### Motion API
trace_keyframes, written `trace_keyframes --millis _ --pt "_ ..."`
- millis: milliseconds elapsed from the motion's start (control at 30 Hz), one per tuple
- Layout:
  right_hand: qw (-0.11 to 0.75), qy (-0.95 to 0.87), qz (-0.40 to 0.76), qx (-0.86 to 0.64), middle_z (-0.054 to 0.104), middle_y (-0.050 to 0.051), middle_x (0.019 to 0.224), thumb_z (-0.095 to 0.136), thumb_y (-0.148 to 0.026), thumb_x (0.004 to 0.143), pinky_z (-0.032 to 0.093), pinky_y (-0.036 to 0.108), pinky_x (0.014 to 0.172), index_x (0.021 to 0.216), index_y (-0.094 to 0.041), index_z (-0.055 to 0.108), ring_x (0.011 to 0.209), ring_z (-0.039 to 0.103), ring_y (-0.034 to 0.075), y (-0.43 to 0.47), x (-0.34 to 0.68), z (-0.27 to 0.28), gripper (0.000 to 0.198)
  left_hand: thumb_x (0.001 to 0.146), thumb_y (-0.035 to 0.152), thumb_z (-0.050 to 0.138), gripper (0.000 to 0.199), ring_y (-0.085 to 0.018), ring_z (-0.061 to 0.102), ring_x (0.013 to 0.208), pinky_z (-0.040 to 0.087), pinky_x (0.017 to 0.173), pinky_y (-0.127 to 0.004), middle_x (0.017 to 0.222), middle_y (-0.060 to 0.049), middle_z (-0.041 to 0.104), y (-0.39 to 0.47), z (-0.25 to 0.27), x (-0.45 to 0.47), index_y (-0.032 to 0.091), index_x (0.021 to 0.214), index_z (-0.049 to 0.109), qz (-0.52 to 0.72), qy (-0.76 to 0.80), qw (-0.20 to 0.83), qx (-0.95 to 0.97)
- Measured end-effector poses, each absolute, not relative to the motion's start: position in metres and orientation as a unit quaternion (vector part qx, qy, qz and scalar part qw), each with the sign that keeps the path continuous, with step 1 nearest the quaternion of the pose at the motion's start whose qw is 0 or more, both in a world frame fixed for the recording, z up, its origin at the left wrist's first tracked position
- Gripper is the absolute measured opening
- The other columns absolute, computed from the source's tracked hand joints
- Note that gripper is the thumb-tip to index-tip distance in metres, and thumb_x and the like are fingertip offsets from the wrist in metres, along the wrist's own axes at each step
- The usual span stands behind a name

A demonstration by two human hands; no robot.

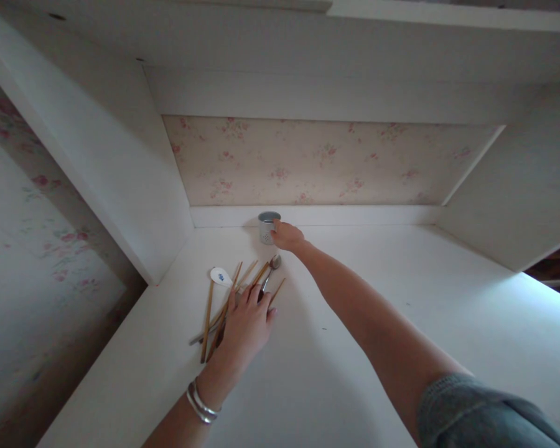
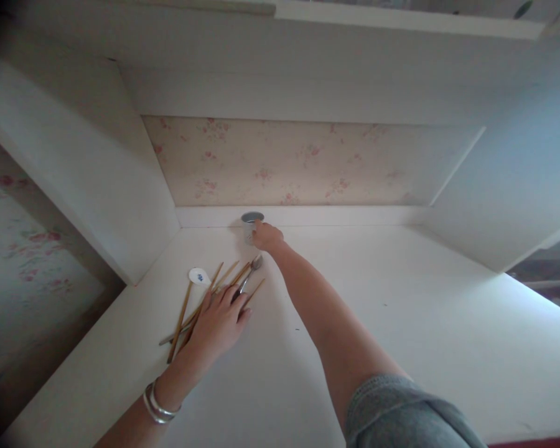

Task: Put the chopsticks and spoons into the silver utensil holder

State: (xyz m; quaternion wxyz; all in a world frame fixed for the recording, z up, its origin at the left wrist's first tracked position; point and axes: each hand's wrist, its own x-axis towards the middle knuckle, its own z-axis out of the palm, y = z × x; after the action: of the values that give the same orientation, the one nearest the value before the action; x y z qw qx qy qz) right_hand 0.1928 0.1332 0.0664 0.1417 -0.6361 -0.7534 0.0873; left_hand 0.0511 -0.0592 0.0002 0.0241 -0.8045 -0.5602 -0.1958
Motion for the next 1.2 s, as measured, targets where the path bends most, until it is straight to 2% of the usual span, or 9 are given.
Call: trace_keyframes --millis 100,300,433,667,833,1067,1200 --pt "0.137 -0.746 0.057 -0.649 0.063 0.014 0.115 0.035 -0.035 0.095 0.045 0.039 0.086 0.122 -0.02 0.051 0.106 0.06 0.028 0.127 0.198 0.07 0.035 0.087 0.038 0.048 0.029 -0.029 0.046 0.119 0.025 0.107 -0.053 0.125 -0.007 0.056 -0.064 0.004 0.052 0.029 0.112 0.06 -0.176 -0.568 0.053 -0.802" --pt "0.149 -0.727 -0.003 -0.67 0.065 0.013 0.11 0.026 -0.038 0.097 0.045 0.037 0.079 0.121 -0.021 0.052 0.099 0.062 0.028 0.097 0.224 0.085 0.039 0.089 0.039 0.044 0.029 -0.028 0.049 0.116 0.028 0.106 -0.052 0.124 -0.007 0.057 -0.067 0.004 0.051 0.029 0.11 0.06 -0.163 -0.563 0.085 -0.806" --pt "0.229 -0.726 -0.038 -0.648 0.068 0.007 0.102 0.032 -0.04 0.096 0.044 0.032 0.07 0.113 -0.025 0.056 0.086 0.064 0.023 0.06 0.253 0.09 0.033 0.089 0.039 0.044 0.028 -0.028 0.048 0.117 0.029 0.105 -0.051 0.124 -0.007 0.056 -0.066 0.004 0.05 0.028 0.109 0.06 -0.16 -0.551 0.084 -0.815" --pt "0.344 -0.737 -0.028 -0.582 0.069 0.003 0.094 0.04 -0.038 0.095 0.041 0.024 0.062 0.108 -0.023 0.058 0.067 0.062 0.014 -0.032 0.297 0.065 0.027 0.089 0.037 0.044 0.028 -0.028 0.048 0.118 0.026 0.106 -0.053 0.123 -0.007 0.057 -0.065 0.001 0.054 0.028 0.111 0.059 -0.143 -0.558 0.072 -0.814" --pt "0.351 -0.763 -0.026 -0.542 0.067 0.003 0.086 0.041 -0.034 0.095 0.04 0.021 0.058 0.108 -0.021 0.058 0.062 0.06 0.011 -0.075 0.315 0.041 0.025 0.09 0.036 0.041 0.03 -0.028 0.044 0.123 0.027 0.107 -0.052 0.128 -0.007 0.054 -0.067 0.001 0.058 0.028 0.113 0.059 -0.135 -0.565 0.062 -0.812" --pt "0.369 -0.787 -0.048 -0.492 0.064 0.001 0.077 0.046 -0.03 0.093 0.039 0.02 0.058 0.105 -0.019 0.06 0.059 0.058 0.008 -0.084 0.32 0.025 0.021 0.092 0.036 0.036 0.034 -0.027 0.043 0.126 0.032 0.106 -0.048 0.131 -0.008 0.052 -0.067 -0.003 0.06 0.026 0.118 0.056 -0.135 -0.569 0.052 -0.81" --pt "0.394 -0.777 -0.017 -0.492 0.064 0.0 0.076 0.048 -0.031 0.092 0.041 0.02 0.058 0.112 -0.02 0.057 0.054 0.055 0.007 -0.088 0.32 0.019 0.025 0.092 0.037 0.037 0.035 -0.026 0.042 0.126 0.034 0.105 -0.046 0.132 -0.008 0.051 -0.066 -0.004 0.059 0.026 0.119 0.056 -0.135 -0.57 0.05 -0.809"
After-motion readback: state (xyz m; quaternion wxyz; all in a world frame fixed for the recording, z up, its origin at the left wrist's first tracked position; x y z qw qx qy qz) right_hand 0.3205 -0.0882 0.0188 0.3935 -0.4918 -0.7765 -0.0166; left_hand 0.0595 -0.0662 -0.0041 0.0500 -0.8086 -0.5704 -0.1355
